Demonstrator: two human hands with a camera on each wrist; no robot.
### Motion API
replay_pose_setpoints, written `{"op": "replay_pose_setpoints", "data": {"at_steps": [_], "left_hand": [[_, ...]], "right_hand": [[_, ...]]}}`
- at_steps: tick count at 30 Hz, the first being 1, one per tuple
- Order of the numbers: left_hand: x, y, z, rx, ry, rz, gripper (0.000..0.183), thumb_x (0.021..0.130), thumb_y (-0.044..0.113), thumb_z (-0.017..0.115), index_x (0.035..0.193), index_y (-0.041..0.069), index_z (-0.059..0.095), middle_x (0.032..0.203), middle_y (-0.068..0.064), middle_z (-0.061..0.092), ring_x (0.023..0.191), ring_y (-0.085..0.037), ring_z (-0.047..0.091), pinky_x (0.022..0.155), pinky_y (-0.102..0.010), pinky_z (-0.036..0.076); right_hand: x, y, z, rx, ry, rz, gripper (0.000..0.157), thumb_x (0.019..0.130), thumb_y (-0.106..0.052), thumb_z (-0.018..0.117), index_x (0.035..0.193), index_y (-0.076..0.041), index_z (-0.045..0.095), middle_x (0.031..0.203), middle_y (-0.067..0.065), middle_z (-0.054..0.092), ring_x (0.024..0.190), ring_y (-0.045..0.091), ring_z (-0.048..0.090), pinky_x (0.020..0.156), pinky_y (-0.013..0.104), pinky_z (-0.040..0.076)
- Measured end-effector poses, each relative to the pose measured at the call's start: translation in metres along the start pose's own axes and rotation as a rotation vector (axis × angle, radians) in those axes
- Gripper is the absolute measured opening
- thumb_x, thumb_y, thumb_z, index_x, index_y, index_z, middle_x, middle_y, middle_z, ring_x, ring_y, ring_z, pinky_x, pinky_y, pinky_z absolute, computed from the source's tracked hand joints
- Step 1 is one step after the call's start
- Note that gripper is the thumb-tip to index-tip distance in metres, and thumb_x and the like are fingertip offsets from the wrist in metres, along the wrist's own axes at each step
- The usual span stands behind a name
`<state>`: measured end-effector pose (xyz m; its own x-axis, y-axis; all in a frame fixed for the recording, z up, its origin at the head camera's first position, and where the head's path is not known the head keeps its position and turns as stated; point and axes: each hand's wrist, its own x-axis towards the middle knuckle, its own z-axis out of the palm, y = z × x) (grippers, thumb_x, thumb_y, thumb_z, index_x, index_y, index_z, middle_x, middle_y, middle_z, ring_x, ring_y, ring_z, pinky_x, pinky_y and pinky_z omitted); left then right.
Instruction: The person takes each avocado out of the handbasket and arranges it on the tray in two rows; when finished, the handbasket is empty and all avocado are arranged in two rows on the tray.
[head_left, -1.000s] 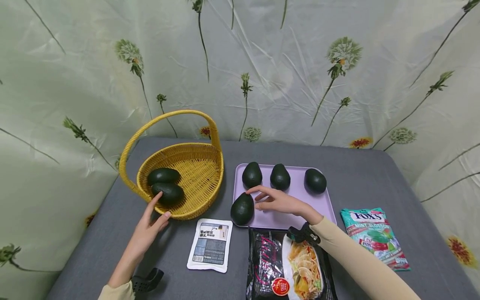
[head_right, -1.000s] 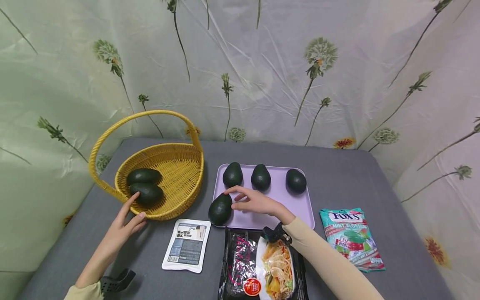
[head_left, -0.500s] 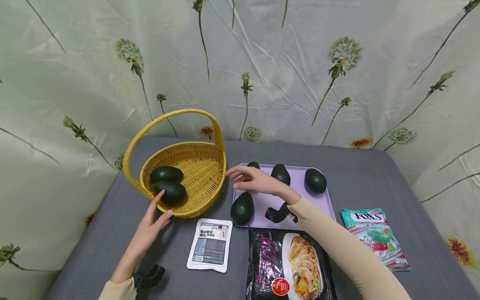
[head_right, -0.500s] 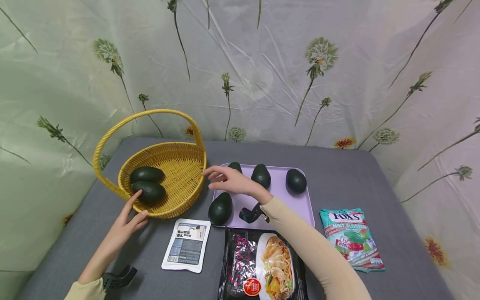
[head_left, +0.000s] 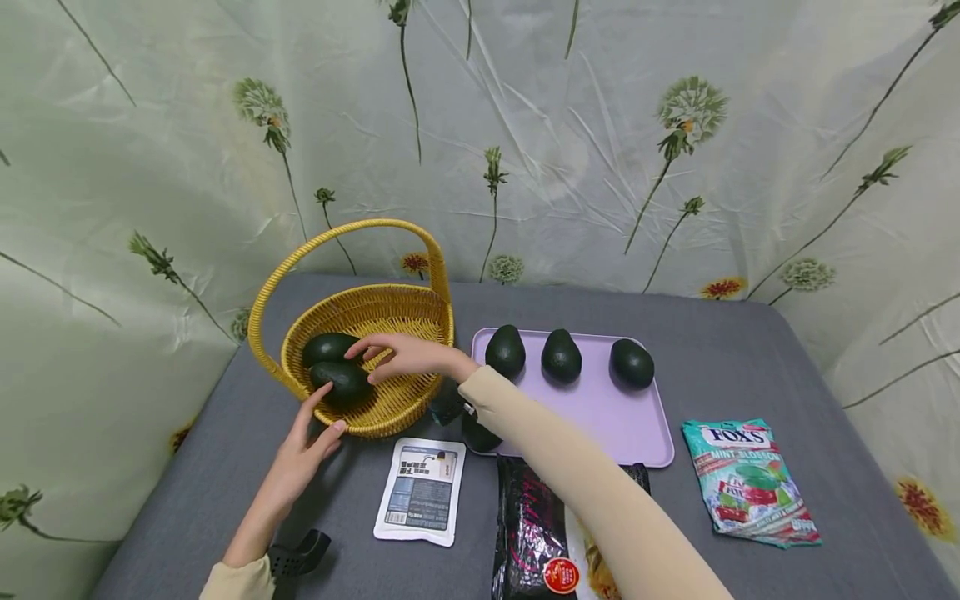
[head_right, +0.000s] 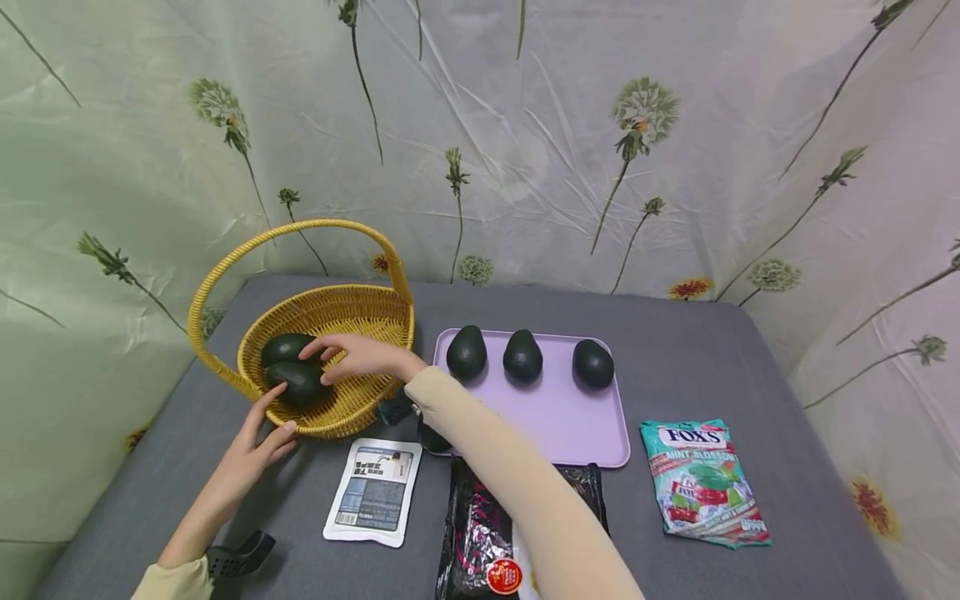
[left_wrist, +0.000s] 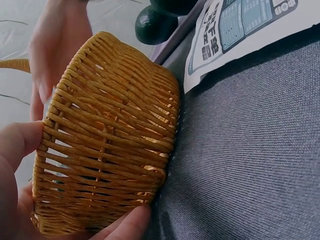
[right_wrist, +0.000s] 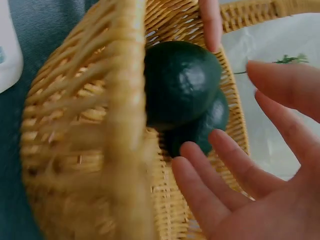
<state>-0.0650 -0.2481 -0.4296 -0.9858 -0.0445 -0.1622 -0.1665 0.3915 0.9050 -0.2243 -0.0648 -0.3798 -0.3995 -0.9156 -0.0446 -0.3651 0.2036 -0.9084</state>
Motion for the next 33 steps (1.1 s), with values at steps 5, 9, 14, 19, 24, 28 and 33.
{"op": "replay_pose_setpoints", "data": {"at_steps": [5, 9, 14, 19, 24, 28, 33], "left_hand": [[-0.001, -0.001, 0.002, -0.008, 0.008, -0.003, 0.065, 0.102, 0.030, 0.049, 0.154, 0.018, 0.011, 0.155, -0.024, -0.002, 0.125, -0.049, 0.041, 0.097, -0.052, 0.042], [0.000, -0.002, 0.003, -0.010, 0.016, -0.008, 0.063, 0.102, 0.030, 0.049, 0.152, 0.016, 0.014, 0.155, -0.024, 0.001, 0.123, -0.047, 0.043, 0.097, -0.051, 0.042], [-0.001, -0.002, 0.004, -0.011, 0.022, 0.006, 0.059, 0.102, 0.029, 0.049, 0.150, 0.013, 0.017, 0.154, -0.024, 0.006, 0.122, -0.046, 0.046, 0.097, -0.049, 0.043], [-0.001, -0.001, 0.003, -0.006, 0.025, 0.018, 0.058, 0.102, 0.029, 0.048, 0.148, 0.012, 0.018, 0.153, -0.024, 0.006, 0.121, -0.045, 0.046, 0.096, -0.049, 0.043], [-0.001, -0.002, 0.003, 0.006, 0.027, 0.029, 0.059, 0.102, 0.029, 0.048, 0.148, 0.011, 0.018, 0.153, -0.024, 0.008, 0.121, -0.046, 0.046, 0.096, -0.049, 0.044], [-0.001, -0.003, 0.003, -0.005, 0.028, 0.039, 0.058, 0.102, 0.027, 0.048, 0.148, 0.009, 0.018, 0.152, -0.024, 0.011, 0.120, -0.045, 0.047, 0.096, -0.048, 0.044], [-0.002, -0.005, 0.003, -0.013, 0.030, 0.045, 0.059, 0.102, 0.026, 0.049, 0.149, 0.008, 0.018, 0.153, -0.023, 0.010, 0.121, -0.045, 0.046, 0.096, -0.047, 0.044]], "right_hand": [[0.020, -0.002, 0.011, -0.052, -0.057, 0.077, 0.046, 0.091, -0.001, 0.059, 0.135, -0.009, 0.052, 0.142, 0.007, 0.044, 0.128, 0.024, 0.040, 0.094, 0.024, 0.042], [0.030, -0.004, 0.016, -0.053, -0.097, 0.130, 0.049, 0.090, 0.000, 0.059, 0.137, -0.012, 0.051, 0.144, 0.003, 0.041, 0.131, 0.019, 0.037, 0.097, 0.024, 0.039], [0.037, -0.002, 0.017, -0.073, -0.159, 0.147, 0.055, 0.088, 0.005, 0.060, 0.139, -0.013, 0.048, 0.148, 0.005, 0.036, 0.128, 0.011, 0.034, 0.096, 0.020, 0.036], [0.038, -0.003, 0.020, -0.108, -0.176, 0.174, 0.054, 0.090, -0.001, 0.063, 0.140, -0.014, 0.048, 0.147, 0.004, 0.036, 0.127, 0.010, 0.035, 0.097, 0.019, 0.034], [0.034, -0.005, 0.021, -0.159, -0.157, 0.203, 0.049, 0.090, -0.014, 0.067, 0.136, -0.014, 0.050, 0.142, 0.002, 0.043, 0.125, 0.009, 0.038, 0.097, 0.019, 0.035], [0.022, -0.003, 0.013, -0.107, -0.130, 0.205, 0.044, 0.091, -0.014, 0.065, 0.133, -0.012, 0.050, 0.135, 0.004, 0.044, 0.109, 0.013, 0.046, 0.085, 0.026, 0.044], [-0.009, 0.001, -0.011, -0.016, -0.080, 0.178, 0.049, 0.095, -0.018, 0.060, 0.141, -0.015, 0.043, 0.140, 0.003, 0.039, 0.098, 0.015, 0.050, 0.075, 0.037, 0.051]]}}
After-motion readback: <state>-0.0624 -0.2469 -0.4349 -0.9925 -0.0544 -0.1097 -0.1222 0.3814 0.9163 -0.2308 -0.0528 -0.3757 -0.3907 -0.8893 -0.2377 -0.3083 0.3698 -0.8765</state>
